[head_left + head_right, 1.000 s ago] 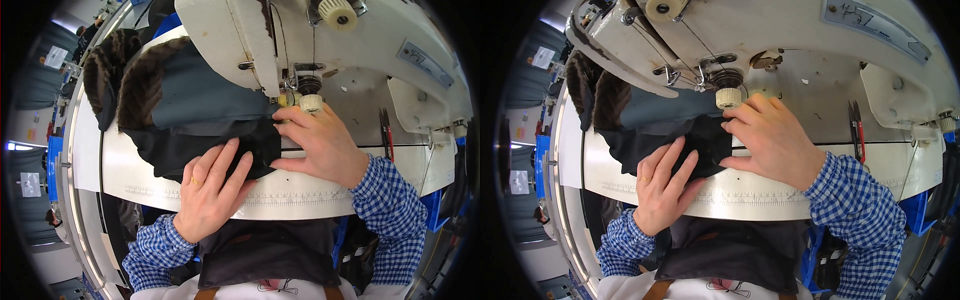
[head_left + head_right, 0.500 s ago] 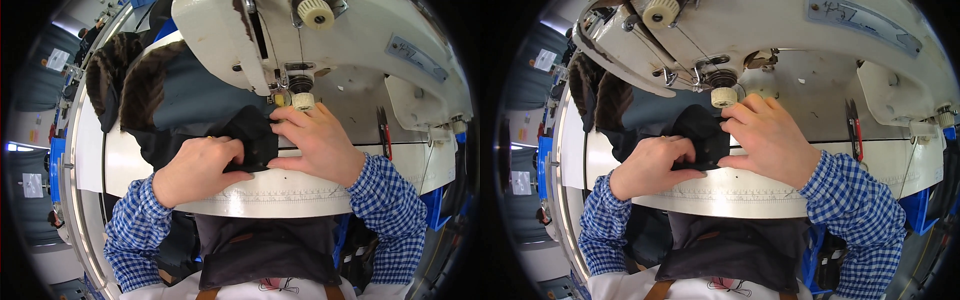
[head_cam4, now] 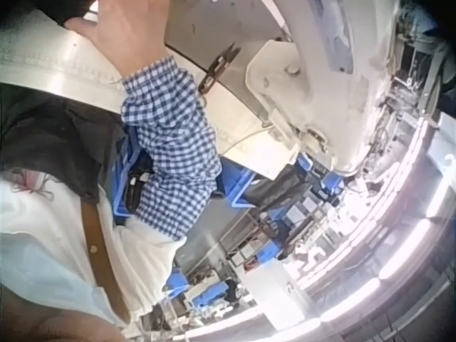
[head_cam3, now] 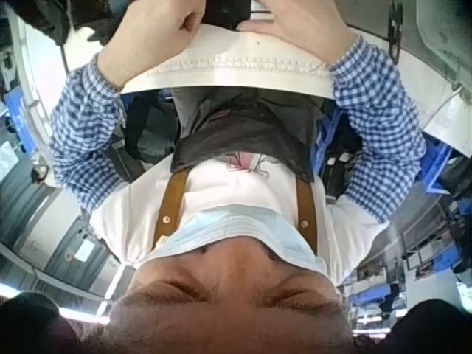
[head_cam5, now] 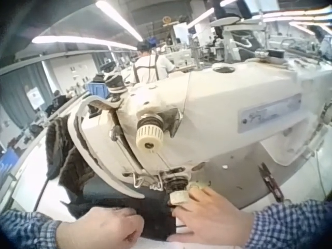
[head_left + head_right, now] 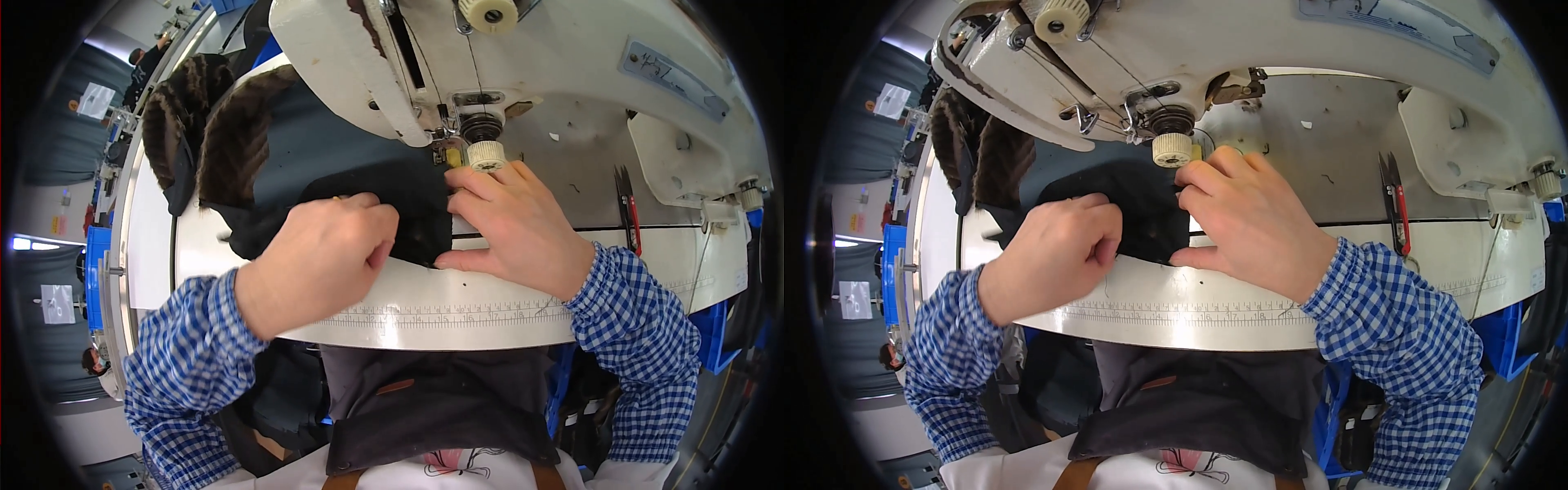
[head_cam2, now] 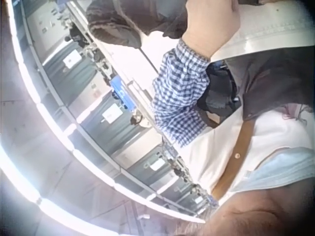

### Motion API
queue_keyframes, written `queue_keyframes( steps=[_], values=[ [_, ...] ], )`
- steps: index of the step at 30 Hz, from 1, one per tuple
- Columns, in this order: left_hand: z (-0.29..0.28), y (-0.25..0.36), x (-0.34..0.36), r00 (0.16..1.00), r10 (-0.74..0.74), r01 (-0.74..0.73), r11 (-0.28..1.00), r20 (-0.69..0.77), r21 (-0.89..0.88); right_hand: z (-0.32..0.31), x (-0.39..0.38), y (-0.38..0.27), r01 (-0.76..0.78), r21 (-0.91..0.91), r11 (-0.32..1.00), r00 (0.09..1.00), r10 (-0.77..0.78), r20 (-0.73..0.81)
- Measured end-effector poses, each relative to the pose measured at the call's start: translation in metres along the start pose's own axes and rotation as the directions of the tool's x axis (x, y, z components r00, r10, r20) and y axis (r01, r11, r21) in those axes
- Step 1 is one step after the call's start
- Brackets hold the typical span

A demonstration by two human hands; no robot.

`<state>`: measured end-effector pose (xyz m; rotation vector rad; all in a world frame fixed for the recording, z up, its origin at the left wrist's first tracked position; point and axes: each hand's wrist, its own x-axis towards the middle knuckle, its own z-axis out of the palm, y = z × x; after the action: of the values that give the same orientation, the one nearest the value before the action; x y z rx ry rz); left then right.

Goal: Sewing leather and fur components together using an industrial sewing machine to create a hat.

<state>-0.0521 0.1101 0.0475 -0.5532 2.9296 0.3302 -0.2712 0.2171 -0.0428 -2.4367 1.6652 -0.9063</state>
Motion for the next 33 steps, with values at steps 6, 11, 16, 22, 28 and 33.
queue_keyframes(
  steps=[6, 11, 16, 22, 28, 33],
  values=[
    [0.0, 0.002, -0.015, 0.889, -0.341, 0.429, 0.853, 0.304, -0.297, 0.005, 0.001, 0.0, 0.025, -0.025, 0.999, 0.999, -0.026, -0.034],
    [0.018, -0.009, -0.02, 0.946, 0.249, -0.266, 0.962, -0.205, -0.057, 0.004, 0.0, 0.0, 0.019, -0.025, 1.0, 0.999, -0.02, -0.03],
    [0.05, 0.037, -0.046, 0.83, 0.521, -0.358, 0.773, -0.201, 0.525, 0.007, 0.0, 0.001, 0.033, -0.002, 0.999, 0.997, -0.033, -0.071],
    [0.039, 0.042, -0.067, 0.767, 0.583, -0.572, 0.811, -0.269, 0.124, 0.001, -0.004, 0.001, 0.037, -0.018, 0.999, 0.999, -0.037, -0.035],
    [0.042, 0.032, -0.021, 0.907, 0.185, -0.183, 0.982, -0.378, 0.043, 0.007, -0.007, 0.008, 0.061, -0.028, 0.998, 0.995, -0.063, -0.082],
    [0.056, 0.001, -0.01, 0.918, 0.162, -0.215, 0.97, -0.363, -0.112, 0.012, -0.004, 0.005, 0.048, -0.026, 0.999, 0.993, -0.05, -0.108]
  ],
)
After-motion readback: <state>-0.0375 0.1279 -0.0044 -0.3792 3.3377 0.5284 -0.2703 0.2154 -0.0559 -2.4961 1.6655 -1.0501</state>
